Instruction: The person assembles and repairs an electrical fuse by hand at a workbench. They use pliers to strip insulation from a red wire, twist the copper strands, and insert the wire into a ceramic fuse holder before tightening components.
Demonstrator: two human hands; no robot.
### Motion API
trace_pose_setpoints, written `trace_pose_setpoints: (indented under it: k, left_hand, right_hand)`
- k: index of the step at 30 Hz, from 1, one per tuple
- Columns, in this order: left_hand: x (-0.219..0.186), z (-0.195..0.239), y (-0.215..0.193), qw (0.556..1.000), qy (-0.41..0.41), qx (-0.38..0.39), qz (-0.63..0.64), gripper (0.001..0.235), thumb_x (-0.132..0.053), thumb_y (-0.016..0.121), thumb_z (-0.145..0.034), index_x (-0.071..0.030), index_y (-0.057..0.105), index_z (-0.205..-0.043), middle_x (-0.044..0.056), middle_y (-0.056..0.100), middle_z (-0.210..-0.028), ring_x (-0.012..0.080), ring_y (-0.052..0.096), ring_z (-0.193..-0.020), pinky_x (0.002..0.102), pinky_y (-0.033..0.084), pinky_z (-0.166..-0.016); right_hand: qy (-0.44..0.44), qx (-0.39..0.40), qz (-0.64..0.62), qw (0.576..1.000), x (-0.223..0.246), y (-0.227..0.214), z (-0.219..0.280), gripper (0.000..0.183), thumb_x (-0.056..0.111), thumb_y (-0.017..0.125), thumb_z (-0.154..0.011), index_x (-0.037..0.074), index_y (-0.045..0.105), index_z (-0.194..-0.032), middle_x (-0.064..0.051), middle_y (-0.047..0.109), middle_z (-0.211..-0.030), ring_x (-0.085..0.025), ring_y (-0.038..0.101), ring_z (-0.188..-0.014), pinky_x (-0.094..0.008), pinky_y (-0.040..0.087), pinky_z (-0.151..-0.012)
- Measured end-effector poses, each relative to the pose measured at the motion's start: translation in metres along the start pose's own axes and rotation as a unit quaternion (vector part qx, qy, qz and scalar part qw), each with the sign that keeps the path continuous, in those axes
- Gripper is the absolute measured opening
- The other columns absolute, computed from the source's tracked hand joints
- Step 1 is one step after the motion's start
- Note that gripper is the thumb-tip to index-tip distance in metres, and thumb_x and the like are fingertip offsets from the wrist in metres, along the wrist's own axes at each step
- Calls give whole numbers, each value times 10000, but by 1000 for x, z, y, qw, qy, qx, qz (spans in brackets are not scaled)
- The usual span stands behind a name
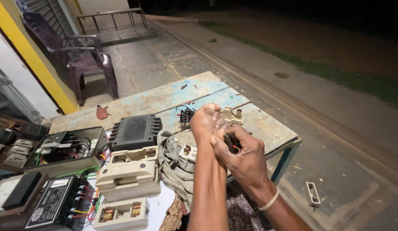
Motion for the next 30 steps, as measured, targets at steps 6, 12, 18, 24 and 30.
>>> trace_pose_setpoints:
  k: [6, 12, 18, 24, 30]
  left_hand:
    - [-14, 19, -5, 995, 42, 46, 77, 123, -97, 474, -989, -27, 548, -919, -2, 386, -545, 120, 322, -390, 319, 301, -353]
    - [-39, 53, -22, 992, 118, 25, -23, 232, -62, 505, -944, -21, 586, -1157, 100, 601, -740, 213, 555, -644, 376, 507, -625]
    - [-71, 140, 9, 565, 533, 26, -629, 563, -62, 678, -721, -70, 593, -1277, 126, 633, -1233, 313, 566, -1222, 505, 395, -1055]
    - [-25, 131, 3, 441, 393, 193, -783, 386, -198, 852, -657, -68, 678, -977, 113, 650, -982, 310, 595, -1106, 551, 314, -1169]
    - [-27, 123, -18, 595, 247, 215, -734, 327, -129, 835, -712, -19, 682, -979, 125, 585, -919, 308, 587, -984, 446, 480, -890]
  right_hand:
    - [338, -17, -530, 777, -63, 22, 1, 257, 347, 577, -939, 92, 601, -913, -68, 587, -543, -141, 499, -379, -250, 370, -341]
    - [387, 57, -578, 716, -100, 27, 13, 219, 287, 558, -1006, 76, 618, -1010, -102, 633, -652, -154, 534, -439, -252, 410, -410]
    - [400, 75, -570, 714, -105, 27, 22, 229, 299, 548, -983, 83, 611, -1026, -104, 644, -662, -140, 578, -449, -227, 449, -397]
    - [384, 107, -543, 739, -102, 38, 29, 201, 250, 560, -1033, 51, 579, -1055, -46, 628, -701, -91, 588, -465, -193, 452, -369]
    - [424, 159, -531, 717, -104, 38, 35, 219, 271, 577, -1012, 82, 577, -1123, -107, 627, -674, -106, 597, -436, -191, 425, -325]
Point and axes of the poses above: each hand's wrist, its own z-axis away from the middle knuckle, its own y-axis out of the palm, x = y × z, the point moved 6 cm from there along -z, towards the middle knuckle
